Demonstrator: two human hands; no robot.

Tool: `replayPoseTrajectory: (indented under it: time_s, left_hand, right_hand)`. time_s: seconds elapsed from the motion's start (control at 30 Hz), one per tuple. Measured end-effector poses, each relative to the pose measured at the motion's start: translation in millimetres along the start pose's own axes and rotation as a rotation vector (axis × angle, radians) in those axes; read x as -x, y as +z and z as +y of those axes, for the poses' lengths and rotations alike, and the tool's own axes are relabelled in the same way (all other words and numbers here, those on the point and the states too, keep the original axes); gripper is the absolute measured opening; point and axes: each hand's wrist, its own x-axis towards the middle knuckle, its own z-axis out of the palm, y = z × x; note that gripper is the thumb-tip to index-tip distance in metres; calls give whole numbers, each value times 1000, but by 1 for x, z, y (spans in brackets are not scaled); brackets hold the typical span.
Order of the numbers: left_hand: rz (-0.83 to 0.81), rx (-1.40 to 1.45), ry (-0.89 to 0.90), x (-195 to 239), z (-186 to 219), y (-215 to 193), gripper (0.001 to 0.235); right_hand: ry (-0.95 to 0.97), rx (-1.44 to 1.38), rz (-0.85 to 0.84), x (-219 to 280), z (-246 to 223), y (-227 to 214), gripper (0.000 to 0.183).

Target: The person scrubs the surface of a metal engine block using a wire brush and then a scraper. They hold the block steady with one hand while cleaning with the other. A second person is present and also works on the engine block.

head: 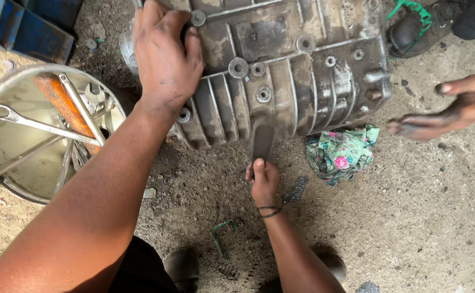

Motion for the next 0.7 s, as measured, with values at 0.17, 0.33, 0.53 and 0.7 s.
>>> replayPoseTrajectory:
  time_s: [0.17,0.33,0.53,0.7]
  left_hand:
    - [-1,1,-1,-7,-3,5,11]
    - [-7,30,-38,-6,-2,1,16]
    - [8,43,14,-7,2,-3,16]
    - [42,5,39,-8,-1,-1,18]
  right_hand:
    - [-52,36,-120,-14,-11,-14,71]
    - [-18,95,-65,-24,-26,-4,72]
    - [26,-20,-25,-23,-18,-18,62]
    - [48,-47,67,-25,-25,-6,55]
